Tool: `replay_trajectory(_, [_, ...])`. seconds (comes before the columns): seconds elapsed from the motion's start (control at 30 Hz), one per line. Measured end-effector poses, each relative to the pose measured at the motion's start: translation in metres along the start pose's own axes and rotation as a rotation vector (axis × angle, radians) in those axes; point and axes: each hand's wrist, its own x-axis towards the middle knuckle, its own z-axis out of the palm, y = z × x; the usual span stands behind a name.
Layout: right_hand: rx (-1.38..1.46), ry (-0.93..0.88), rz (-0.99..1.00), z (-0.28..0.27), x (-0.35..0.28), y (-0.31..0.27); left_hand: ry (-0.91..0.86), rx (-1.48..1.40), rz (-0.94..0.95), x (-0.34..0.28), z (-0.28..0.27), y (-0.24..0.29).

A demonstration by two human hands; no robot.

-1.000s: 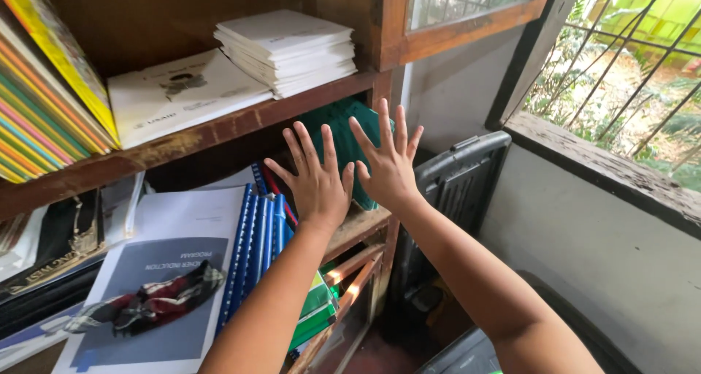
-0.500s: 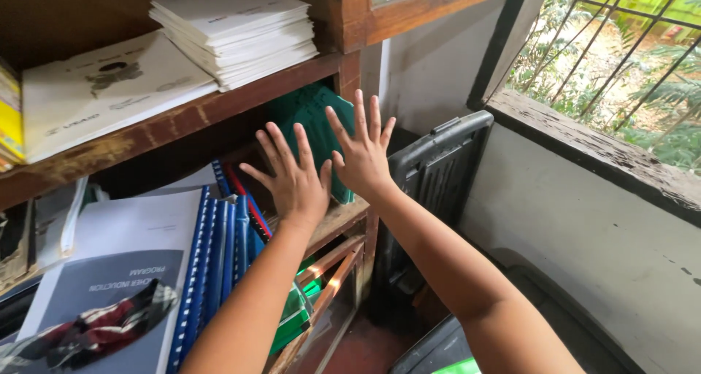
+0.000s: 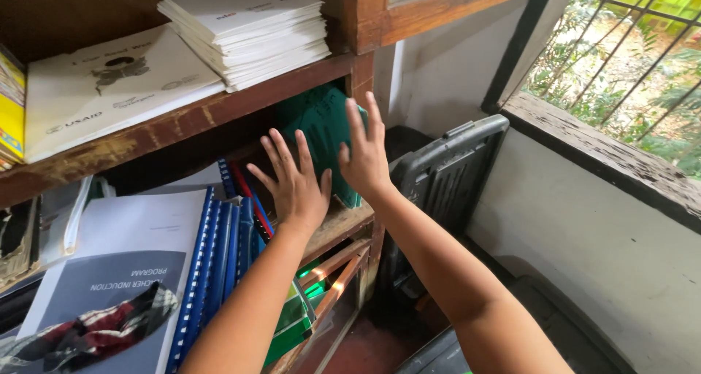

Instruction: Wiping dust off various folders with a cloth and organizing them onto a wooden shelf.

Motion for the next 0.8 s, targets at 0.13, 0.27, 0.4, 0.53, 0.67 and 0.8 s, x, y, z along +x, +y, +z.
replay_trajectory(0.13, [0.302, 0.126, 0.223, 0.005, 0.002, 0.001, -0.056, -0.011, -0.028, 0.000, 0.001, -0.003])
replay_trajectory(0.27, [0.401, 0.120, 0.391, 0.014, 0.000, -0.012, -0.161, -0.059, -0.077, 0.001, -0.003, -0.001])
replay_trajectory(0.4, [0.382, 0.050, 0.624, 0.033, -0.009, -0.016, -0.213, -0.108, -0.105, 0.001, -0.012, -0.003])
replay_trajectory(0.53, [0.406, 0.089, 0.720, 0.028, -0.010, -0.023, -0.281, -0.147, -0.133, -0.001, -0.026, -0.008])
replay_trajectory(0.67, [0.380, 0.104, 0.594, -0.007, -0.008, -0.063, -0.390, -0.183, -0.194, -0.004, -0.052, -0.009])
replay_trajectory(0.8, [0.272, 0.152, 0.412, -0.020, -0.011, -0.089, -0.563, -0.524, -0.196, -0.017, -0.047, -0.019])
